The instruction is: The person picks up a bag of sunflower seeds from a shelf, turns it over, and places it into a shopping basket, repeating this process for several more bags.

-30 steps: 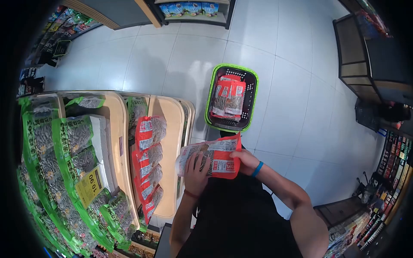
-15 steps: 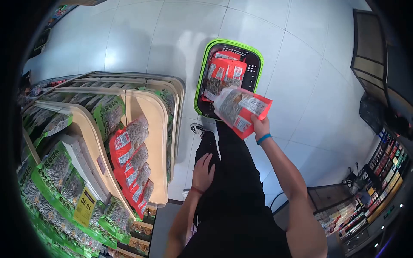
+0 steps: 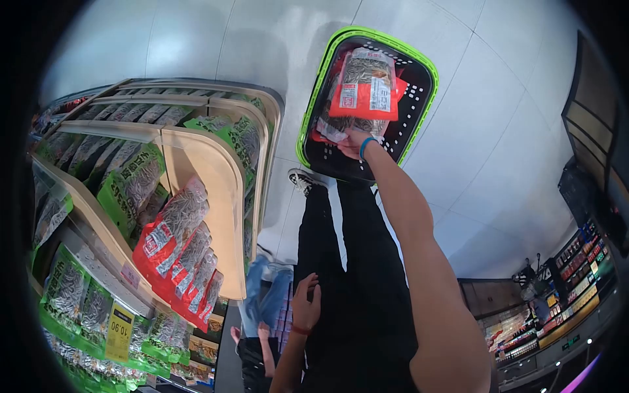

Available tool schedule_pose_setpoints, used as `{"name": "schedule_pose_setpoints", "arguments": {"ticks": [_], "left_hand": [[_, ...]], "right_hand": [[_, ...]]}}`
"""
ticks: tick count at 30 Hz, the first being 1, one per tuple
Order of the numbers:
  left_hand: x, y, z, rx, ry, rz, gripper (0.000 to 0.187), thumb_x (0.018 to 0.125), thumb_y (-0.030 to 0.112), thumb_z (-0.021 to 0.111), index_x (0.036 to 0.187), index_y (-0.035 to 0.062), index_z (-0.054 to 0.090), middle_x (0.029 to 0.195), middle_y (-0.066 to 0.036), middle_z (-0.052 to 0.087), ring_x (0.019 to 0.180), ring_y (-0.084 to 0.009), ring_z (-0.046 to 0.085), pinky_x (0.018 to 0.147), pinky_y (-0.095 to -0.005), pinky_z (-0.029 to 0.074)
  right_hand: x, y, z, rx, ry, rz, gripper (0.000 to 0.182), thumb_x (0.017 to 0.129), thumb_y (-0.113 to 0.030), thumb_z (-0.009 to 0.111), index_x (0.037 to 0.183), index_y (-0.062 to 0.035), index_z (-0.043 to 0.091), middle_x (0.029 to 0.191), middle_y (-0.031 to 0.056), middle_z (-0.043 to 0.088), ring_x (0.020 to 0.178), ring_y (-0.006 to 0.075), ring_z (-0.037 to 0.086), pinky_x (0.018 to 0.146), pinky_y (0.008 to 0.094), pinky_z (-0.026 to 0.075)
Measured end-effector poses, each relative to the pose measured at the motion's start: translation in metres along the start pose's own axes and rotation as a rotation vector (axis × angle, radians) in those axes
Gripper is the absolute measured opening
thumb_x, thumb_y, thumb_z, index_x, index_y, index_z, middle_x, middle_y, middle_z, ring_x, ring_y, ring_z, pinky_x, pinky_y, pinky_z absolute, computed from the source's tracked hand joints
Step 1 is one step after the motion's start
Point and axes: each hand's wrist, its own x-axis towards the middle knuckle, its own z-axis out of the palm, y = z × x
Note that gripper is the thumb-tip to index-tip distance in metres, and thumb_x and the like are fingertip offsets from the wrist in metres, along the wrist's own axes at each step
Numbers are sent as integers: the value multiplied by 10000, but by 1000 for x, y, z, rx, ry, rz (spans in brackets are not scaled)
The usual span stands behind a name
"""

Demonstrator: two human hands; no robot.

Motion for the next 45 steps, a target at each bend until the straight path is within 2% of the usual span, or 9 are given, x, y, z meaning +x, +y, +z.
{"name": "schedule_pose_setpoints", "arguments": {"ticks": [2, 3, 5, 8, 12, 20, 41, 44, 45], "left_hand": [[0, 5, 0, -71, -7, -30, 313, 910, 35, 558, 1221, 2, 549, 1132, -155, 627, 1006, -250, 639, 862, -320, 504], [1, 8, 1, -80, -13, -40, 313, 910, 35, 558, 1221, 2, 549, 1132, -155, 627, 1006, -250, 639, 862, -320, 504], [7, 10, 1, -117, -21, -41, 304, 917, 24, 546, 1219, -5, 548, 1133, -157, 629, 1014, -243, 639, 863, -317, 503], [16, 4, 4, -173, -18, -46, 292, 927, 26, 534, 1217, -6, 549, 1131, -152, 633, 1018, -239, 640, 872, -314, 501], [30, 2, 7, -184, -23, -71, 289, 930, 27, 533, 1217, -7, 548, 1127, -151, 636, 1023, -234, 640, 883, -311, 497], [38, -7, 3, -189, 64, -169, 273, 924, 54, 555, 1190, -4, 572, 1109, -155, 648, 1023, -255, 646, 880, -327, 503], [10, -21, -3, -418, 223, -60, 248, 933, 50, 546, 1173, -2, 582, 1058, -132, 679, 974, -220, 669, 833, -299, 517], [-9, -29, -11, -455, 244, 16, 219, 929, 65, 570, 1137, 2, 598, 1034, -119, 682, 933, -204, 678, 806, -287, 524], [-15, -37, -11, -461, 268, 71, 213, 925, 68, 578, 1127, 5, 603, 1021, -117, 681, 926, -214, 679, 802, -292, 527]], "right_hand": [[-13, -9, 1, -848, 355, -292, 309, 868, -325, 617, 786, -34, 680, 673, 100, 675, 693, 283, 679, 621, 420, 537], [-28, -16, 1, -859, 359, -282, 309, 868, -325, 617, 786, -34, 680, 673, 100, 675, 693, 283, 679, 621, 420, 537], [-74, -33, 11, -1350, 490, -734, 293, 847, -306, 639, 807, -16, 636, 703, 128, 667, 724, 295, 674, 645, 417, 542], [-105, -64, 14, -1346, 591, -1118, 331, 839, -336, 656, 910, -20, 589, 808, 148, 668, 795, 341, 665, 692, 450, 546], [-50, -93, 7, -1625, 638, -969, 467, 817, -361, 683, 1109, -39, 512, 1039, 174, 644, 944, 374, 640, 763, 465, 547], [75, -64, 18, -1916, 592, -912, 258, 850, -178, 594, 1061, -38, 546, 972, 188, 638, 901, 379, 653, 747, 434, 559], [-56, -4, 1, -1702, 199, -1263, 229, 855, -178, 590, 1029, -29, 598, 1019, 171, 622, 1015, 357, 570, 897, 444, 455], [-102, 24, -8, -1596, 168, -1328, 178, 883, -139, 558, 988, -5, 609, 913, 239, 642, 865, 427, 611, 778, 479, 488], [-117, 33, -12, -1620, 205, -1147, 177, 899, -163, 548, 961, -7, 604, 862, 244, 643, 828, 444, 613, 731, 503, 485]]}}
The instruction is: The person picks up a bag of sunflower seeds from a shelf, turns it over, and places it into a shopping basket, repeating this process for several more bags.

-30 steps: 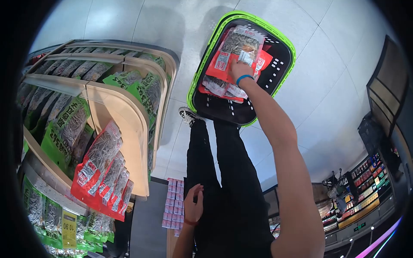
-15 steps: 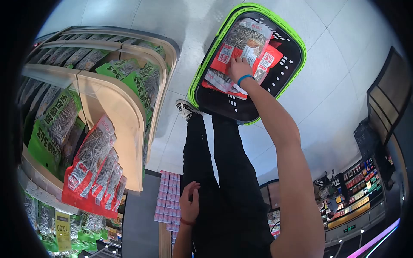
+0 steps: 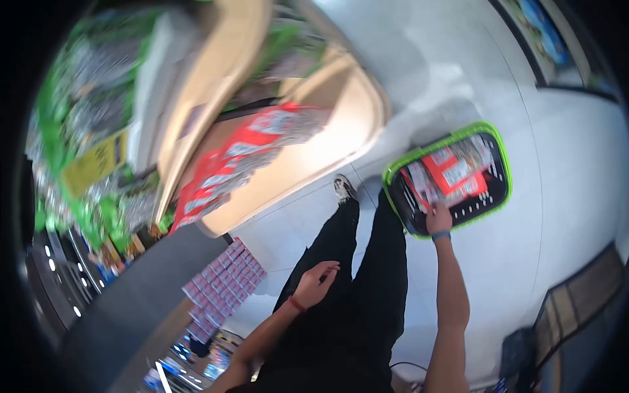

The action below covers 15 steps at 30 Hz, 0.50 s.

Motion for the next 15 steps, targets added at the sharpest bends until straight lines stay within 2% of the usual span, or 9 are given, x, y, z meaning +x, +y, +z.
{"name": "schedule_pose_setpoints", "arguments": {"ticks": [3, 5, 6, 7, 8, 9, 11, 13, 15], "left_hand": [[-17, -10, -20, 37, 104, 104, 201, 918, 78, 590, 1106, 11, 611, 999, -120, 676, 891, -235, 682, 774, -303, 539], [-32, -19, -39, -6, 200, 124, 197, 915, 80, 594, 1099, 13, 614, 1001, -122, 674, 867, -245, 684, 757, -310, 543], [-39, -24, -48, -21, 236, 137, 193, 912, 83, 598, 1092, 16, 616, 1003, -124, 671, 843, -254, 685, 741, -317, 546], [-47, -32, -57, -48, 281, 152, 193, 912, 83, 598, 1092, 16, 616, 1003, -124, 671, 843, -254, 685, 741, -317, 546], [-55, -41, -67, -59, 320, 157, 190, 915, 95, 594, 1087, 17, 618, 990, -128, 673, 823, -262, 686, 732, -329, 547], [-63, -50, -77, -68, 359, 163, 188, 917, 107, 590, 1081, 19, 619, 977, -133, 674, 802, -270, 687, 722, -341, 548], [-81, -67, -99, -90, 451, 149, 187, 921, 123, 584, 1071, 18, 623, 963, -138, 677, 787, -276, 685, 717, -348, 547], [-95, -93, -122, -108, 559, 120, 198, 927, 158, 571, 1049, 18, 637, 933, -164, 679, 779, -302, 674, 703, -365, 539], [-106, -117, -152, -133, 768, 191, 198, 921, 151, 575, 1044, 11, 640, 950, -178, 677, 794, -320, 667, 707, -371, 533]], "right_hand": [[-45, -2, -4, -102, -98, 19, 234, 895, -241, 533, 896, -20, 609, 833, 261, 638, 819, 446, 617, 688, 534, 474], [-75, 9, 4, -105, -180, 132, 252, 847, -273, 563, 852, -42, 664, 832, 233, 656, 828, 412, 640, 714, 482, 505], [-91, 25, 11, -86, -181, 30, 242, 836, -267, 564, 840, -57, 684, 804, 190, 678, 774, 354, 671, 717, 437, 524], [-98, 43, 24, -41, -292, 159, 276, 860, -294, 558, 837, -53, 690, 780, 147, 696, 690, 258, 686, 663, 376, 542], [-106, 30, 20, 54, -419, 269, 315, 895, -305, 534, 804, -40, 677, 767, 124, 700, 629, 188, 667, 580, 346, 539], [-115, 29, 26, 234, -456, 420, 313, 923, -283, 503, 835, -24, 656, 772, 115, 696, 618, 180, 653, 524, 334, 523], [-125, 6, 25, 346, -485, 526, 226, 912, -205, 513, 958, -11, 620, 847, 130, 690, 674, 204, 662, 551, 337, 536], [-138, -45, 17, 431, -418, 517, 225, 895, -193, 538, 987, -5, 620, 869, 128, 676, 684, 229, 652, 599, 363, 557], [-135, -70, 21, 464, -403, 478, 211, 877, -196, 568, 949, -14, 647, 869, 121, 672, 761, 237, 663, 619, 368, 559]]}}
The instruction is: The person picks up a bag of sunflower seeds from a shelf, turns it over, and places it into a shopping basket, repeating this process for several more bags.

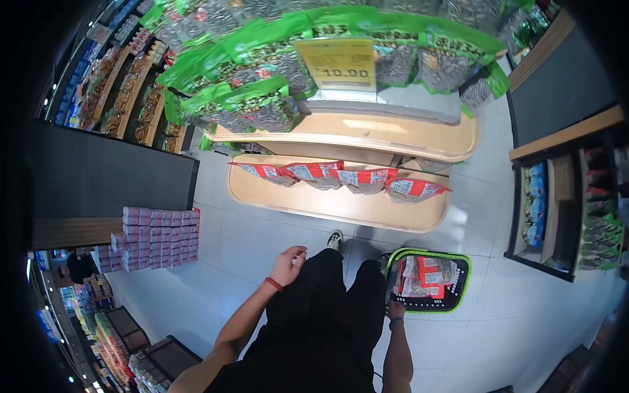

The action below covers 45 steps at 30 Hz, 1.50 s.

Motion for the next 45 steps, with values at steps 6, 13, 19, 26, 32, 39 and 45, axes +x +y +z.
{"name": "schedule_pose_setpoints", "arguments": {"ticks": [6, 13, 19, 26, 32, 39, 45], "left_hand": [[83, -33, -123, 398, 336, 216, 342, 830, 66, 627, 1170, 48, 589, 1136, -163, 617, 1115, -340, 555, 929, -412, 458], [196, -71, -183, 871, 562, 470, 285, 851, 137, 550, 1117, 58, 621, 1122, -128, 641, 1155, -324, 540, 1009, -489, 408], [220, -97, -187, 894, -42, 60, 241, 887, 189, 488, 1012, 162, 693, 959, -103, 698, 1030, -290, 640, 910, -469, 470], [193, -108, -196, 921, -54, 146, 204, 886, 187, 488, 891, 165, 691, 865, -96, 701, 838, -256, 696, 745, -411, 525], [155, -109, -222, 891, 131, 159, 141, 846, 177, 522, 860, 152, 660, 802, -68, 679, 772, -242, 679, 700, -413, 510], [94, -66, -272, 823, 263, 258, 83, 790, 143, 548, 807, 133, 629, 743, -54, 633, 742, -254, 647, 684, -406, 493], [43, 17, -305, 724, 275, 412, 59, 759, 122, 582, 809, 127, 613, 731, -52, 620, 718, -250, 641, 642, -391, 495]], "right_hand": [[-32, -64, 44, -222, -31, -387, 246, 874, -236, 597, 893, 3, 649, 850, 86, 676, 697, 171, 636, 562, 288, 513], [-56, -74, 87, -140, 55, -348, 238, 859, -228, 585, 864, -10, 682, 740, 50, 638, 644, 144, 596, 538, 277, 468], [-76, -51, 102, -89, 175, -357, 241, 830, -212, 593, 855, 11, 681, 739, 51, 642, 629, 154, 601, 541, 280, 480], [-116, -74, 123, 121, 132, -388, 233, 866, -188, 588, 815, 26, 666, 699, 45, 621, 544, 136, 570, 474, 267, 455], [-105, -140, 152, -251, 104, -625, 301, 884, -278, 592, 799, 3, 664, 676, 14, 621, 604, 97, 582, 561, 268, 475], [-190, -255, 246, -497, -277, -934, 222, 906, -195, 630, 1030, -10, 636, 924, 76, 685, 883, 157, 652, 787, 301, 512], [-269, -326, 334, -590, -661, -1384, 613, 817, -168, 734, 1339, -36, 441, 1316, 114, 555, 1240, 210, 508, 1001, 372, 433]]}}
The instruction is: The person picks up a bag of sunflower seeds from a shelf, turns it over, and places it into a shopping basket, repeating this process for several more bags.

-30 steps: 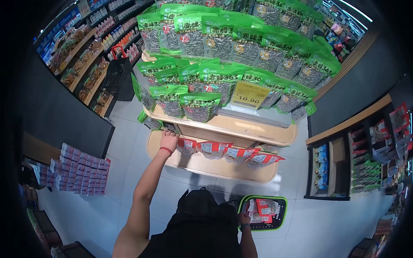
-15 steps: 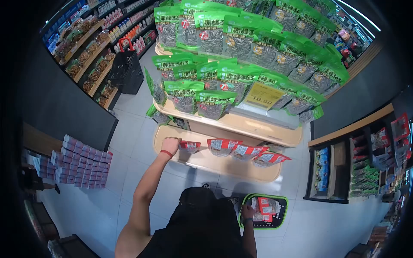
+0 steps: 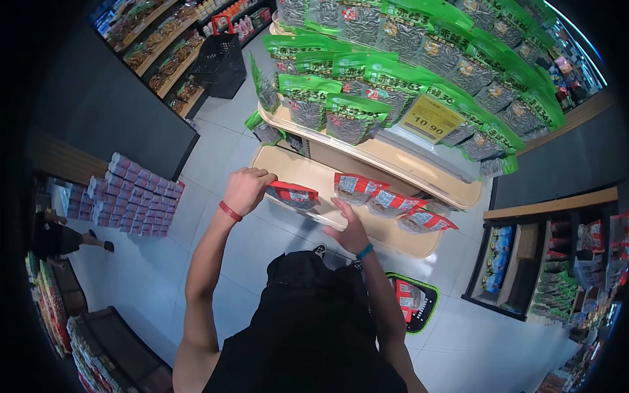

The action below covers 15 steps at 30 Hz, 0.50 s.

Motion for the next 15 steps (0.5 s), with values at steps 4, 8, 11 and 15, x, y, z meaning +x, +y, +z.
{"name": "schedule_pose_setpoints", "arguments": {"ticks": [4, 8, 11, 15], "left_hand": [[-1, 33, -40, -97, -62, 24, 185, 731, 85, 612, 913, 118, 623, 752, -52, 619, 722, -277, 629, 614, -400, 485], [3, 66, -66, -128, -112, -50, 224, 753, 85, 631, 977, 94, 633, 820, -79, 635, 813, -297, 628, 671, -404, 486], [1, 86, -69, -143, 484, -114, 444, 798, 124, 717, 1215, 50, 582, 1201, -127, 594, 1139, -323, 536, 956, -426, 425], [-19, 118, -20, -722, 723, -580, 516, 847, 138, 704, 1288, -13, 483, 1224, -154, 585, 1148, -238, 555, 966, -372, 437]], "right_hand": [[36, -76, -1, 50, -111, -225, 554, 853, -144, 699, 1319, 25, 454, 1302, 128, 568, 1183, 203, 543, 974, 358, 442], [28, -81, -7, 267, -42, -174, 195, 951, -97, 564, 1082, 31, 633, 963, 68, 692, 877, 113, 613, 814, 285, 481], [21, -85, -22, 414, 61, -123, 192, 969, -131, 558, 1075, 12, 629, 977, 37, 673, 888, 74, 589, 796, 262, 474], [20, -103, -48, 554, 119, -74, 252, 990, -196, 542, 1092, 18, 626, 995, 37, 672, 901, 67, 580, 814, 257, 463]]}}
